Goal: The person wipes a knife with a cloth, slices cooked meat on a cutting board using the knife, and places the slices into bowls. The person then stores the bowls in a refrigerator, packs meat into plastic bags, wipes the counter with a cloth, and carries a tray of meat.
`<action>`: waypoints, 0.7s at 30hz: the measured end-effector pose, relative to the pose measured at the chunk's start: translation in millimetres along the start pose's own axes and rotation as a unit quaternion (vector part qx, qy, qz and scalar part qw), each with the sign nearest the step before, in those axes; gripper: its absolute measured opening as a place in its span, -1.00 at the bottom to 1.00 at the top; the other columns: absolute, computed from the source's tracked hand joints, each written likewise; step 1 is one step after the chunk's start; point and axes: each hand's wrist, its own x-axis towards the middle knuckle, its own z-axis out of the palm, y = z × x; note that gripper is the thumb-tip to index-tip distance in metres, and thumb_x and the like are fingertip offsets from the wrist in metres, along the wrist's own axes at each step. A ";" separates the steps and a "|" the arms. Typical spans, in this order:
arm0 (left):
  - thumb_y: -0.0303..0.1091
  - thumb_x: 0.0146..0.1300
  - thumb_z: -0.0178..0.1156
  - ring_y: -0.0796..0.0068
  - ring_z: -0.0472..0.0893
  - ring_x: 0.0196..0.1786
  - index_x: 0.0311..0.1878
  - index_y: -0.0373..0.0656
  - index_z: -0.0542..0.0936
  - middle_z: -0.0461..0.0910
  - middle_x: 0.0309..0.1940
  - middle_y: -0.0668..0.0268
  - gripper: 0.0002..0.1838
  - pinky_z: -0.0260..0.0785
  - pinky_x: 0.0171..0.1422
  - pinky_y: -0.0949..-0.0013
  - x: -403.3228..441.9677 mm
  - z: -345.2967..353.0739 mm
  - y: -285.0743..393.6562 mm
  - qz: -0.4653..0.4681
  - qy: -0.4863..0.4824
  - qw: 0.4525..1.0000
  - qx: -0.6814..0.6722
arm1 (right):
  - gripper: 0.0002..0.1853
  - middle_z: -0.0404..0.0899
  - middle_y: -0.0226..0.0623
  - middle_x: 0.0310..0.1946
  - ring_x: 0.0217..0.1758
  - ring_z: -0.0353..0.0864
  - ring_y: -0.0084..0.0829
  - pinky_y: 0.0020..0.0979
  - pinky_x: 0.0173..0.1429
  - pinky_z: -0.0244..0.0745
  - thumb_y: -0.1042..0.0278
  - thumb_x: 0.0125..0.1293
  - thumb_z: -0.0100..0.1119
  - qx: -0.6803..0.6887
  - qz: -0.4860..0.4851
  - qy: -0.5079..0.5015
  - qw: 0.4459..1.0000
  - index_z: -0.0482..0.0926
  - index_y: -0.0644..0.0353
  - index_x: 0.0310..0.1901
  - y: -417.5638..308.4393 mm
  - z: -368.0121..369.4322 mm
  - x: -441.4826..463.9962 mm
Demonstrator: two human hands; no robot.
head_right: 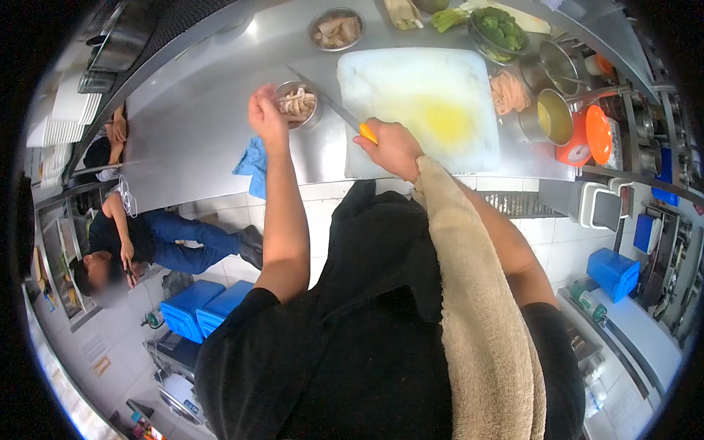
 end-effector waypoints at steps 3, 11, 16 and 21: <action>-0.31 0.47 0.23 0.35 0.71 -0.05 -0.03 -0.24 0.68 0.72 -0.07 0.20 -0.80 0.56 0.11 0.29 2.2 -11.7 1.0 0.034 -0.015 0.988 0.151 | -0.60 0.66 0.08 -0.39 -0.26 0.66 0.17 0.00 -0.13 0.54 0.01 0.48 0.26 0.003 0.006 0.014 1.000 0.57 0.28 -0.13 0.7 -3.5 3.1; -0.37 0.28 0.31 0.04 0.70 -0.11 -0.07 -0.15 0.72 0.71 -0.09 0.12 -0.81 0.57 0.03 0.13 2.5 -15.1 39.2 0.170 -0.091 0.894 0.404 | -0.61 0.64 0.10 -0.41 -0.34 0.64 0.20 -0.05 -0.25 0.53 0.03 0.48 0.29 0.113 0.159 0.078 0.978 0.56 0.28 -0.13 67.1 -38.4 -31.6; -0.45 0.28 0.23 -0.07 0.70 -0.01 -0.02 -0.16 0.71 0.71 -0.10 0.04 -0.77 0.56 0.12 0.00 -39.2 26.9 56.7 0.055 -0.293 0.855 0.424 | -0.64 0.64 0.06 -0.47 -0.42 0.69 0.04 -0.09 -0.30 0.53 0.07 0.51 0.27 -0.006 0.203 0.138 0.969 0.56 0.28 -0.16 136.2 -50.1 -86.3; -0.45 0.31 0.19 -0.15 0.68 0.07 0.12 -0.18 0.65 0.67 0.03 -0.05 -0.69 0.55 0.20 -0.06 -75.0 34.0 7.6 0.037 -0.331 0.796 0.504 | -0.64 0.63 0.21 -0.41 -0.27 0.63 0.31 0.02 -0.26 0.51 0.09 0.49 0.25 0.023 0.277 0.127 0.952 0.53 0.31 -0.17 139.2 -50.8 -121.4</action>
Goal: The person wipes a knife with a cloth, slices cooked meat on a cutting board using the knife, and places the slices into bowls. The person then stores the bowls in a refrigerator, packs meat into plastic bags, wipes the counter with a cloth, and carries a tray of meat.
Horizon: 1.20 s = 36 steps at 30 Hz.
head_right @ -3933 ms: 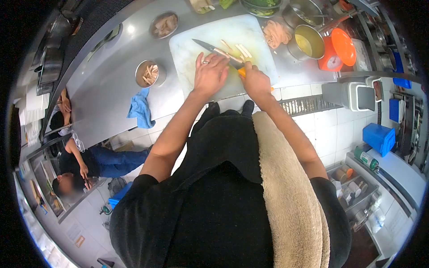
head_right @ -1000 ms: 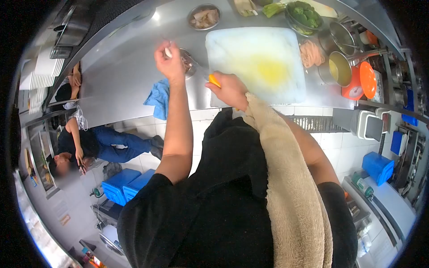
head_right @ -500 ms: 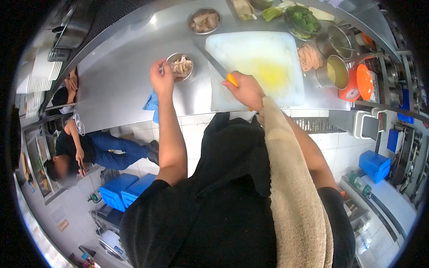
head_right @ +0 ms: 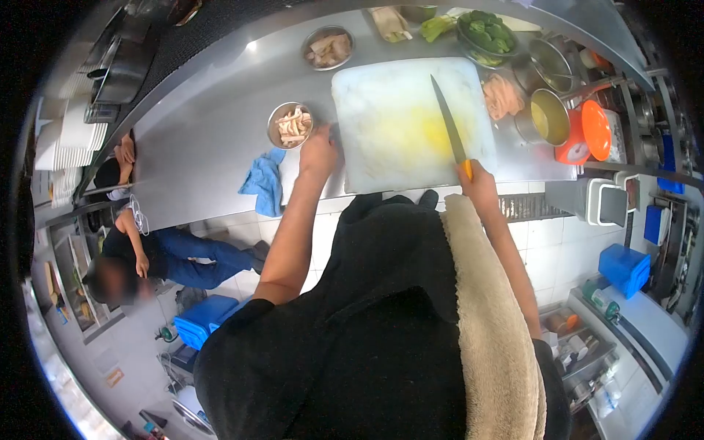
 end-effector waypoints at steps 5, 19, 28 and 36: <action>-0.36 0.36 0.18 -0.18 0.67 0.06 0.07 -0.22 0.65 0.65 0.04 -0.08 -0.72 0.55 0.19 -0.08 8.8 26.4 -11.5 0.031 0.027 0.999 -0.003 | -0.60 0.65 0.26 -0.34 -0.17 0.64 0.34 0.06 -0.19 0.51 0.05 0.48 0.26 -0.016 -0.001 0.018 1.000 0.49 0.32 -0.13 13.6 10.4 1.4; -0.46 0.19 0.26 -0.05 0.67 -0.22 -0.23 -0.22 0.61 0.65 -0.25 0.03 -0.90 0.54 -0.09 -0.01 -11.6 -30.3 8.3 0.020 0.038 0.995 -0.090 | -0.54 0.62 0.04 -0.54 -0.50 0.68 0.02 -0.08 -0.38 0.53 -0.05 0.50 0.25 0.003 -0.043 0.044 0.998 0.46 0.28 -0.15 46.3 23.3 21.0; -0.40 0.27 0.20 0.01 0.62 0.25 0.25 -0.08 0.61 0.65 0.19 0.07 -0.55 0.50 0.32 0.07 186.7 -49.9 24.0 0.065 0.124 0.990 -0.015 | -0.59 0.66 0.10 -0.49 -0.46 0.71 0.07 -0.02 -0.30 0.59 0.01 0.52 0.21 0.025 0.006 -0.013 1.000 0.44 0.27 -0.12 18.1 5.7 12.7; -0.15 0.43 0.16 0.06 0.58 0.36 0.39 -0.07 0.53 0.60 0.33 0.10 -0.50 0.43 0.44 0.09 316.3 22.1 -29.2 0.142 -0.063 0.973 0.174 | -0.59 0.64 -0.04 -0.56 -0.55 0.72 -0.13 -0.11 -0.33 0.62 0.00 0.53 0.19 0.050 0.030 -0.010 0.998 0.44 0.27 -0.11 12.0 3.2 5.1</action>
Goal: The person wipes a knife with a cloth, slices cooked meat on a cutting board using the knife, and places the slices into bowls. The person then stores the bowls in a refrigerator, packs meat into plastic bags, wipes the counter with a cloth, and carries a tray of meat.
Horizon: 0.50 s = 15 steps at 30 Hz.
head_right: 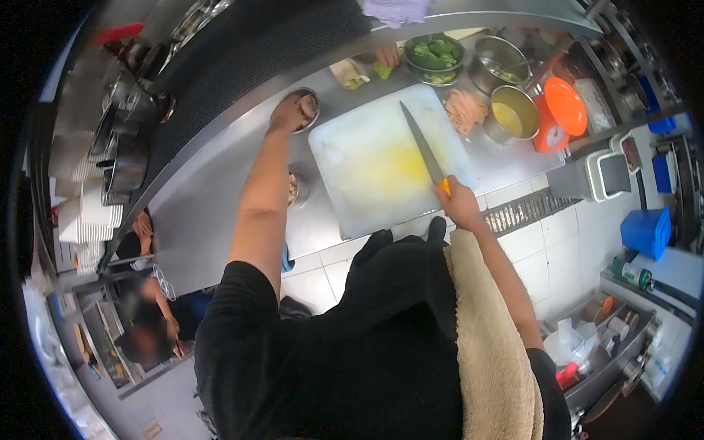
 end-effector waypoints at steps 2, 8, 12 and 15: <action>-0.17 0.46 0.10 0.06 0.61 0.31 0.32 -0.07 0.57 0.66 0.24 0.14 -0.57 0.46 0.39 0.08 -22.5 -27.1 22.1 -0.059 0.018 0.997 -0.041 | -0.60 0.64 -0.03 -0.56 -0.53 0.72 -0.11 -0.10 -0.31 0.62 0.01 0.53 0.19 -0.018 -0.019 0.017 1.000 0.45 0.26 -0.11 5.7 2.0 1.0; -0.08 0.40 0.31 0.24 0.75 -0.01 0.05 -0.21 0.69 0.77 -0.01 0.20 -0.62 0.59 0.12 0.16 -66.6 -68.9 44.6 -0.161 0.065 0.971 -0.165 | -0.58 0.65 0.06 -0.50 -0.42 0.73 0.04 0.01 -0.23 0.60 -0.02 0.51 0.20 0.016 0.021 -0.029 0.999 0.44 0.27 -0.10 -14.3 -11.6 -4.3; -0.19 0.30 0.48 0.51 0.72 -0.33 -0.03 -0.25 0.68 0.77 -0.19 0.26 -0.65 0.62 -0.22 0.38 -114.3 -49.2 72.1 -0.146 0.007 0.838 -0.526 | -0.57 0.67 0.18 -0.39 -0.23 0.69 0.23 0.13 -0.13 0.55 -0.02 0.50 0.19 -0.027 -0.025 -0.012 0.999 0.43 0.27 -0.07 9.5 0.5 5.9; -0.25 0.33 0.48 0.64 0.66 -0.44 0.10 -0.25 0.59 0.74 -0.26 0.31 -0.59 0.56 -0.39 0.54 -174.6 -24.4 144.5 -0.190 -0.040 0.701 -0.686 | -0.57 0.67 0.21 -0.33 -0.17 0.67 0.29 0.16 -0.10 0.53 -0.02 0.50 0.19 -0.044 -0.049 -0.014 0.998 0.42 0.27 -0.06 11.9 -2.1 7.0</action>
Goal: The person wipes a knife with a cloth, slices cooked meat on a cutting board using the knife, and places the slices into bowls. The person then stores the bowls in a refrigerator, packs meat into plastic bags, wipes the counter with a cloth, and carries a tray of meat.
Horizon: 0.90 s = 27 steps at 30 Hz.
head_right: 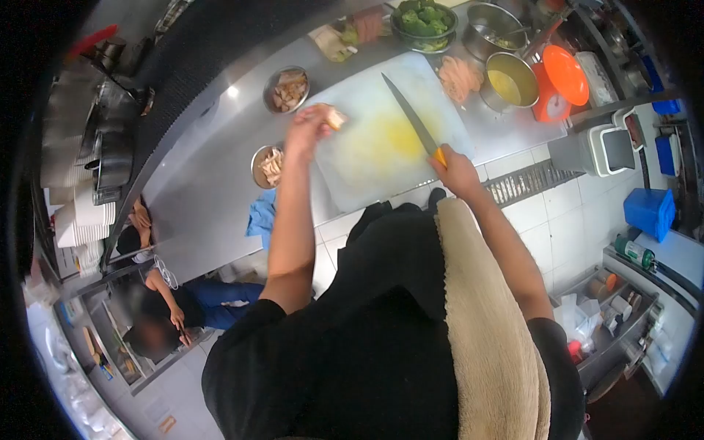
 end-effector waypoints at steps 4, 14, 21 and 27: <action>-0.19 0.35 0.45 0.55 0.69 -0.41 0.25 -0.34 0.50 0.73 -0.24 0.20 -0.44 0.61 -0.35 0.46 -72.7 49.9 -50.5 -0.036 0.055 0.991 0.120 | -0.61 0.69 0.17 -0.30 -0.14 0.69 0.23 0.15 -0.08 0.54 0.00 0.51 0.18 -0.086 -0.016 -0.006 0.996 0.44 0.22 -0.03 -6.1 -5.5 -6.0; -0.41 0.24 0.37 0.15 0.73 -0.14 -0.04 -0.12 0.73 0.70 -0.15 0.16 -0.78 0.59 0.04 0.16 -63.3 37.8 -50.7 0.206 -0.002 0.870 0.448 | -0.66 0.71 0.01 -0.13 -0.03 0.72 0.08 0.06 0.02 0.60 0.07 0.50 0.19 -0.182 -0.035 -0.063 0.981 0.47 0.16 0.05 -57.0 3.2 -24.3; -0.42 0.20 0.34 0.08 0.71 -0.06 -0.18 -0.12 0.73 0.69 -0.13 0.18 -0.88 0.58 0.10 0.08 -58.9 50.4 -55.4 0.207 -0.002 0.848 0.488 | -0.67 0.71 -0.03 -0.17 -0.02 0.73 0.05 0.02 0.03 0.61 0.08 0.51 0.18 -0.239 -0.064 -0.093 0.964 0.47 0.16 0.05 -70.9 -13.0 -15.7; -0.42 0.22 0.32 0.07 0.71 -0.07 -0.19 -0.11 0.74 0.70 -0.12 0.20 -0.89 0.58 0.09 0.08 -58.8 50.9 -60.2 0.237 0.011 0.842 0.485 | -0.65 0.73 -0.01 -0.17 -0.05 0.74 0.04 0.03 0.01 0.61 0.06 0.53 0.14 -0.229 -0.051 -0.121 0.964 0.46 0.19 0.06 -77.9 11.7 5.0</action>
